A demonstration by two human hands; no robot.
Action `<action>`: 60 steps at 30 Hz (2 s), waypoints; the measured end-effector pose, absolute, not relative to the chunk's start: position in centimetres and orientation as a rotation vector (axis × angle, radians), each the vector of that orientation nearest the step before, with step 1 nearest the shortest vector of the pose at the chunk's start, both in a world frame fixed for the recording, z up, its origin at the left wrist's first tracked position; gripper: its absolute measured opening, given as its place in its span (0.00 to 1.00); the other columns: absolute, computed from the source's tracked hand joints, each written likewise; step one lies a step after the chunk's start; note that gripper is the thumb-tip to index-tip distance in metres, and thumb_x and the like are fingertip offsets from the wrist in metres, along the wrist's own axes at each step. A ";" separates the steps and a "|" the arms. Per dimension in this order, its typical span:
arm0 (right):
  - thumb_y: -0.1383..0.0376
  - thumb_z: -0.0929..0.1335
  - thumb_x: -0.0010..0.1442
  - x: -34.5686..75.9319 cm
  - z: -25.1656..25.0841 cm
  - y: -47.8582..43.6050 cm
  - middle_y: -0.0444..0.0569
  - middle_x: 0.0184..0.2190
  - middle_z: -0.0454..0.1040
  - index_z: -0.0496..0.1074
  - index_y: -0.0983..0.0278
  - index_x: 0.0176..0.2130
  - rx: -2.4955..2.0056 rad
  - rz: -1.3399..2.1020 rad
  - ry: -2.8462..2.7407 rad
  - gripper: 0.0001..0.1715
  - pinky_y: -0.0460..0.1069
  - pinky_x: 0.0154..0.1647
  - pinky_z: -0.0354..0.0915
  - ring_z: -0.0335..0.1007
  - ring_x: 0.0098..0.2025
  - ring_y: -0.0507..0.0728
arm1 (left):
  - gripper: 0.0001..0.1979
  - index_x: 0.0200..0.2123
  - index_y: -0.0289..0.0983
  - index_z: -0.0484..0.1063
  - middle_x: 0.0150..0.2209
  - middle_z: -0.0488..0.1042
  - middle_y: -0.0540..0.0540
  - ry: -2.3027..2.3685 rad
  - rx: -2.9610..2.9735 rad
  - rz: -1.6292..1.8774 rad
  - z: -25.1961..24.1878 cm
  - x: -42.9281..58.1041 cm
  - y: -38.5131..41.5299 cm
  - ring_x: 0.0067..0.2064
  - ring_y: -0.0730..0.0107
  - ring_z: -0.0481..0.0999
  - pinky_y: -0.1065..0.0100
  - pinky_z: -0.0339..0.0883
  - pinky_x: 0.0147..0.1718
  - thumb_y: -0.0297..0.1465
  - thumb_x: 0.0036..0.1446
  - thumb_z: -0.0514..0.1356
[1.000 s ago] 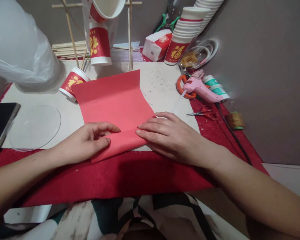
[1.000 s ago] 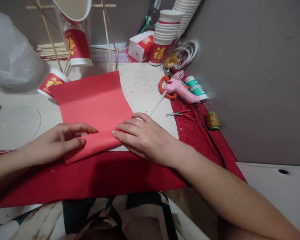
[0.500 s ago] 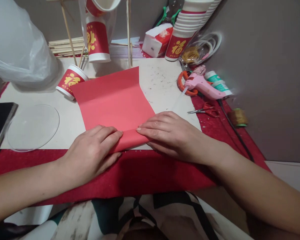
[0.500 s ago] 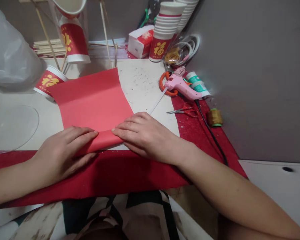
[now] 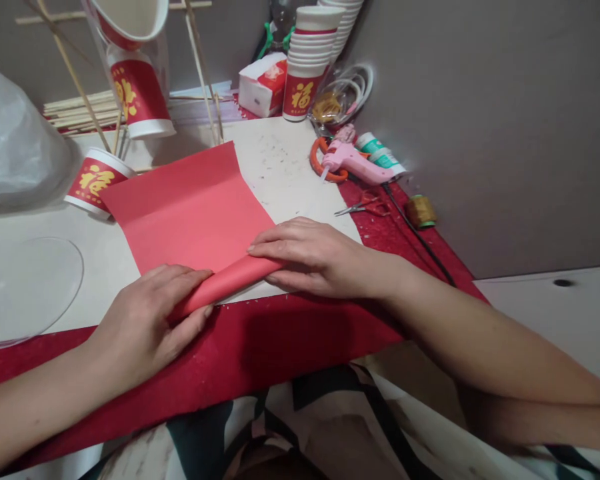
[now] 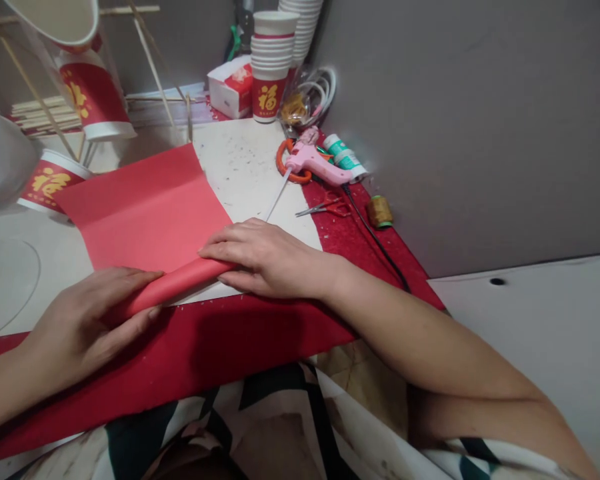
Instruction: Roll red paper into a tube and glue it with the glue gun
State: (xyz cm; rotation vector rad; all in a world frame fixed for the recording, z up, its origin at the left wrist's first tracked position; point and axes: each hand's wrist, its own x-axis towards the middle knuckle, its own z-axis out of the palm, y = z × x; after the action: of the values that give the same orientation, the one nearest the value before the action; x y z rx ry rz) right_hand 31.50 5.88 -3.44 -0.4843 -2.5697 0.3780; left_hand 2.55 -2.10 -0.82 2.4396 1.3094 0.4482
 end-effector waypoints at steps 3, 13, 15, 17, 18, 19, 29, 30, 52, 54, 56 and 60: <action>0.64 0.67 0.67 31.6 -3.6 6.0 0.60 0.52 0.77 0.71 0.67 0.57 -0.507 0.412 -2.557 0.20 0.57 0.52 0.70 0.75 0.52 0.61 | 0.22 0.56 0.38 0.73 0.45 0.80 0.42 1.359 2.336 0.395 -0.5 2.5 -2.0 0.42 0.58 0.80 0.61 0.73 0.41 0.41 0.63 0.59; 0.64 0.69 0.66 31.8 -3.0 6.2 0.60 0.50 0.77 0.71 0.68 0.56 -0.560 0.442 -2.493 0.21 0.56 0.51 0.71 0.75 0.51 0.60 | 0.24 0.53 0.41 0.76 0.46 0.82 0.45 1.478 1.806 0.378 1.1 2.7 -0.8 0.38 0.59 0.81 0.68 0.74 0.34 0.47 0.57 0.63; 0.64 0.69 0.66 31.7 -3.0 6.3 0.59 0.49 0.78 0.70 0.67 0.57 -0.561 0.475 -2.477 0.21 0.55 0.50 0.71 0.75 0.50 0.59 | 0.25 0.52 0.41 0.76 0.42 0.83 0.45 1.471 1.690 0.367 1.4 2.8 -0.5 0.34 0.61 0.80 0.70 0.73 0.28 0.48 0.56 0.64; 0.64 0.68 0.67 31.7 -3.1 6.3 0.58 0.48 0.78 0.70 0.66 0.58 -0.568 0.502 -2.465 0.21 0.54 0.49 0.71 0.75 0.49 0.58 | 0.25 0.52 0.40 0.76 0.40 0.82 0.46 1.467 1.614 0.354 1.6 2.9 -0.3 0.32 0.63 0.79 0.71 0.71 0.26 0.48 0.56 0.64; 0.63 0.68 0.67 31.6 -3.2 6.4 0.57 0.47 0.78 0.69 0.65 0.58 -0.578 0.513 -2.460 0.21 0.53 0.49 0.72 0.75 0.48 0.58 | 0.25 0.52 0.40 0.76 0.40 0.82 0.46 1.468 1.600 0.354 1.6 2.9 -0.1 0.33 0.63 0.79 0.72 0.71 0.26 0.48 0.56 0.64; 0.63 0.67 0.68 31.5 -3.3 6.4 0.56 0.46 0.78 0.69 0.64 0.59 -0.592 0.525 -2.454 0.21 0.53 0.48 0.72 0.75 0.48 0.58 | 0.25 0.52 0.40 0.76 0.41 0.82 0.46 1.472 1.597 0.356 1.6 2.8 0.0 0.33 0.64 0.79 0.72 0.71 0.26 0.48 0.56 0.64; 0.59 0.68 0.66 30.9 -4.2 6.9 0.58 0.54 0.75 0.67 0.62 0.61 -0.718 0.469 -2.359 0.26 0.58 0.56 0.70 0.73 0.56 0.61 | 0.25 0.54 0.41 0.77 0.50 0.81 0.44 1.499 1.683 0.368 1.5 2.5 0.2 0.42 0.59 0.80 0.69 0.75 0.34 0.48 0.58 0.62; 0.59 0.68 0.66 31.0 -4.3 7.0 0.58 0.55 0.75 0.66 0.61 0.62 -0.722 0.445 -2.361 0.26 0.58 0.57 0.69 0.72 0.57 0.61 | 0.25 0.53 0.41 0.77 0.50 0.81 0.44 1.494 1.684 0.377 1.5 2.5 0.2 0.42 0.59 0.80 0.69 0.75 0.34 0.48 0.59 0.62; 0.68 0.67 0.67 30.4 -4.5 5.8 0.56 0.55 0.77 0.68 0.56 0.60 -0.518 0.021 -2.529 0.24 0.61 0.56 0.67 0.74 0.55 0.62 | 0.22 0.56 0.39 0.75 0.48 0.81 0.43 1.409 1.953 0.413 0.9 2.3 0.0 0.44 0.61 0.79 0.64 0.72 0.46 0.43 0.65 0.57; 0.68 0.67 0.67 30.4 -4.4 5.8 0.58 0.55 0.76 0.68 0.58 0.60 -0.524 0.018 -2.534 0.23 0.61 0.55 0.68 0.73 0.55 0.63 | 0.22 0.57 0.38 0.75 0.48 0.81 0.43 1.413 1.978 0.411 0.8 2.3 0.0 0.44 0.61 0.79 0.64 0.71 0.47 0.43 0.66 0.56; 0.66 0.67 0.67 30.4 -4.4 5.9 0.61 0.55 0.76 0.68 0.62 0.60 -0.531 0.019 -2.547 0.23 0.62 0.54 0.68 0.73 0.56 0.64 | 0.22 0.57 0.37 0.75 0.48 0.80 0.43 1.420 1.999 0.417 0.7 2.2 0.1 0.45 0.61 0.79 0.64 0.71 0.47 0.43 0.66 0.56; 0.64 0.66 0.68 30.3 -4.5 6.1 0.65 0.57 0.73 0.66 0.66 0.61 -0.579 0.006 -2.595 0.24 0.63 0.55 0.68 0.70 0.59 0.67 | 0.23 0.56 0.35 0.75 0.49 0.80 0.41 1.437 2.049 0.436 0.5 2.0 0.2 0.47 0.59 0.78 0.63 0.70 0.49 0.43 0.65 0.56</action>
State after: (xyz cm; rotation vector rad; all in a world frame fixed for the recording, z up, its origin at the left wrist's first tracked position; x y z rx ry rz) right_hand 30.34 6.10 -4.49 -0.5787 -2.5946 0.0060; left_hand 2.04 0.21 0.49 2.0493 1.4366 0.4357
